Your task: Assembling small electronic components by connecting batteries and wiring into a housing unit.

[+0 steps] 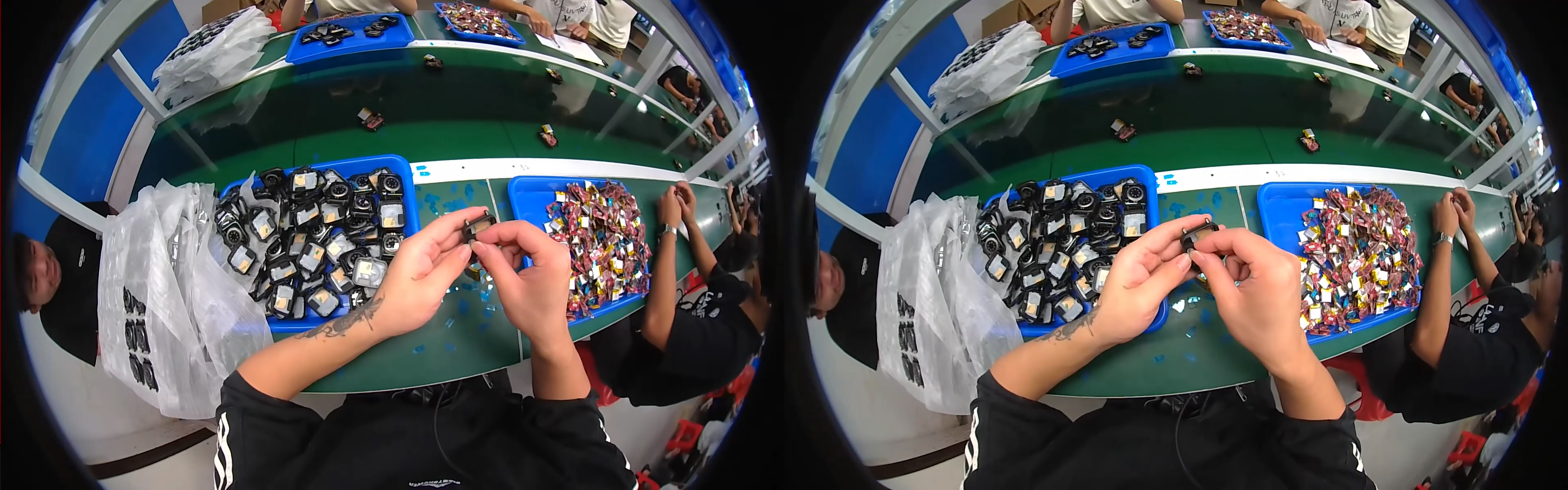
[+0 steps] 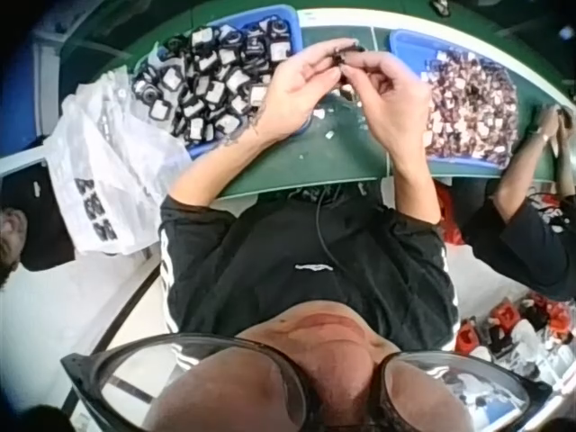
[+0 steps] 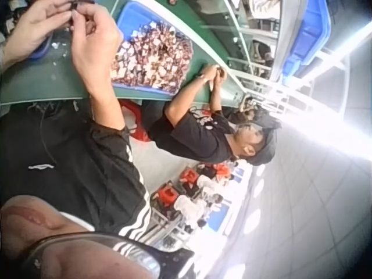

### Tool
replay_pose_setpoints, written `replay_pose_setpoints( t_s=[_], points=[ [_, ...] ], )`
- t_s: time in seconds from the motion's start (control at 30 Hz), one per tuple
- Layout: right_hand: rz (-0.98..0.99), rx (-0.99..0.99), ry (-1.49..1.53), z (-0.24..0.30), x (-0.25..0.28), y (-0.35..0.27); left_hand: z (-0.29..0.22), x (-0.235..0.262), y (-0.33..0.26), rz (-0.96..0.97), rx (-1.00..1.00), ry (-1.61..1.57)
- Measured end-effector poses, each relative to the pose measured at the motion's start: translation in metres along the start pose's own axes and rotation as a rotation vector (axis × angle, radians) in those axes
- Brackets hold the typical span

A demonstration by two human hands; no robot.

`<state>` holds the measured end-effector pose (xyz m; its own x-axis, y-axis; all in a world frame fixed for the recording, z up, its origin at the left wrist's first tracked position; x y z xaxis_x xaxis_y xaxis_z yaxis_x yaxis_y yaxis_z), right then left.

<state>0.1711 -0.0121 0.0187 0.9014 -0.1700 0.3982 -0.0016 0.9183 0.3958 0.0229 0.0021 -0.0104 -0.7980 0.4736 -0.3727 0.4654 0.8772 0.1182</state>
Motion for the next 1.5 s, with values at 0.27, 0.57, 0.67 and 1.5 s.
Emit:
replay_pose_setpoints(
  t_s=[0.27, 0.57, 0.67, 1.5],
  points=[
    [0.018, -0.019, -0.017, -0.001, 0.002, 0.002, 0.009, -0.001, -0.001, -0.007, -0.053, -0.029],
    [0.085, -0.111, -0.078, 0.003, 0.005, 0.004, 0.011, -0.002, -0.003, 0.000, -0.050, 0.053],
    [0.049, 0.014, -0.093, 0.002, 0.002, 0.006, 0.010, -0.001, -0.003, -0.002, -0.055, 0.108],
    [0.032, -0.219, 0.437, -0.017, 0.012, -0.012, 0.000, 0.004, 0.000, -0.131, -0.207, -0.016]
  ],
)
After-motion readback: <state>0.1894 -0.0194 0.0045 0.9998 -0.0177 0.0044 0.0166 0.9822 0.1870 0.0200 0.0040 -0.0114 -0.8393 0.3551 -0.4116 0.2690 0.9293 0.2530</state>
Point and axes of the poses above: each hand's wrist, its own y-axis towards the middle knuckle, its own x-axis out of the back of the hand, z = x × y, the point moved 2 cm from there along y, towards the middle knuckle, and after that the axes turned 1 degree about y, right-handed, at the moved point
